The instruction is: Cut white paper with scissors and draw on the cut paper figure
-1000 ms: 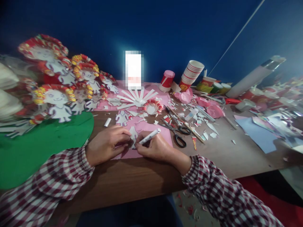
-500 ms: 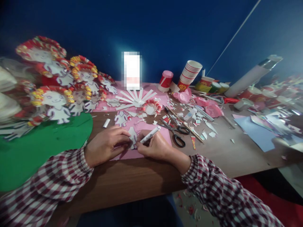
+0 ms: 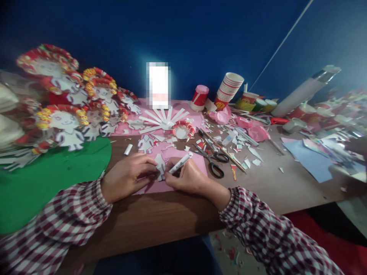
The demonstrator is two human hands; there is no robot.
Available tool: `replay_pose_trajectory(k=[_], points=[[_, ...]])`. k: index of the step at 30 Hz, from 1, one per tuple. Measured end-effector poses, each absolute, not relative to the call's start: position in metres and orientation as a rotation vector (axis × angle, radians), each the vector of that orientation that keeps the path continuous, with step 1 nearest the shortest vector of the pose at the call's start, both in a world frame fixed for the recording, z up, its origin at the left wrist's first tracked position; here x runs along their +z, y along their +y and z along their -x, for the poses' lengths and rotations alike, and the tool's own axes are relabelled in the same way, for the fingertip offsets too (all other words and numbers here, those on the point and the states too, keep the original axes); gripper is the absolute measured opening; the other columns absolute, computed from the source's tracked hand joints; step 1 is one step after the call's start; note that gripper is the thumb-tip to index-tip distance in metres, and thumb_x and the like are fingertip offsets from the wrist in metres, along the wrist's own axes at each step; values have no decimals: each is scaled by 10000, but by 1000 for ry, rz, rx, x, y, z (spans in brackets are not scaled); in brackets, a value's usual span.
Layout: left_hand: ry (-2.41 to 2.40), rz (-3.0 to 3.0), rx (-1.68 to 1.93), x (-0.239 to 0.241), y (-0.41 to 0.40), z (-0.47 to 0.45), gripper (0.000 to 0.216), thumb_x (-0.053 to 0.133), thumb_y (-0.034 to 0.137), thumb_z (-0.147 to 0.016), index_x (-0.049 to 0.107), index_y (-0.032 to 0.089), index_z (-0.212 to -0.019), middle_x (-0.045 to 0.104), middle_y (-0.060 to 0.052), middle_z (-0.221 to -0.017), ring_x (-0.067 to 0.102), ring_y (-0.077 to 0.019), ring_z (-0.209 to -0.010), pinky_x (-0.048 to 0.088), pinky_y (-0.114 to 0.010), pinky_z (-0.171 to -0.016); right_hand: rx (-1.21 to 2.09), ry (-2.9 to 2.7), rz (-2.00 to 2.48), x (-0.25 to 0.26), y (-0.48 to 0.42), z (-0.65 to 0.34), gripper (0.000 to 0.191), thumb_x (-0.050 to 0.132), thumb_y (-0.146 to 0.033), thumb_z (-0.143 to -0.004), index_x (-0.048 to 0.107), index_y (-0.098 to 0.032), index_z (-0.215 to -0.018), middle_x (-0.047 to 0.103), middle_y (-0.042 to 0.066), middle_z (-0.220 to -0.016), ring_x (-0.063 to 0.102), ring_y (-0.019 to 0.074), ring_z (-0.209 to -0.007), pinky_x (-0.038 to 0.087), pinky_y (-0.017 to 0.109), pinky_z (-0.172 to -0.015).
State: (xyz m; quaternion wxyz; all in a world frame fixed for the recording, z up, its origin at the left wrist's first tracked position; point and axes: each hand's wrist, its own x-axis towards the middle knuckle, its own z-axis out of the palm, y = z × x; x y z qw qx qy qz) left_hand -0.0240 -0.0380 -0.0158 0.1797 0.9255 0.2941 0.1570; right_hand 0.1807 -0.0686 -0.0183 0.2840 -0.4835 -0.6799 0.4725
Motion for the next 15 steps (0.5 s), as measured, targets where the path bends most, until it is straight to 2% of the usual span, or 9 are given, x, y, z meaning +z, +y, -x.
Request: replay_pose_trajectory(k=[3, 8, 15], points=[[822, -2620, 459, -16, -38, 24, 184, 511, 204, -795, 630, 197, -935, 602, -53, -956, 503, -200, -905, 384, -357, -842, 1181, -1824, 1284, -17, -66, -182, 47, 527, -110, -671, 516, -155, -667, 495, -39, -543, 435, 73, -480, 341, 161, -427], [874, -2605, 457, -16, -38, 23, 152, 496, 192, -790, 602, 175, -897, 594, -58, -881, 506, -195, -856, 396, -343, -799, 1166, -1817, 1235, -19, -65, -183, 43, 525, -133, -702, 522, -161, -735, 501, -34, -585, 433, 78, -508, 356, 170, -456], [892, -2568, 460, -16, -38, 22, 162, 499, 179, -785, 579, 164, -925, 597, -54, -886, 501, -192, -852, 391, -340, -800, 1053, -1829, 1231, -15, -68, -181, 68, 534, -133, -709, 514, -162, -768, 494, -30, -629, 433, 83, -542, 353, 170, -473]])
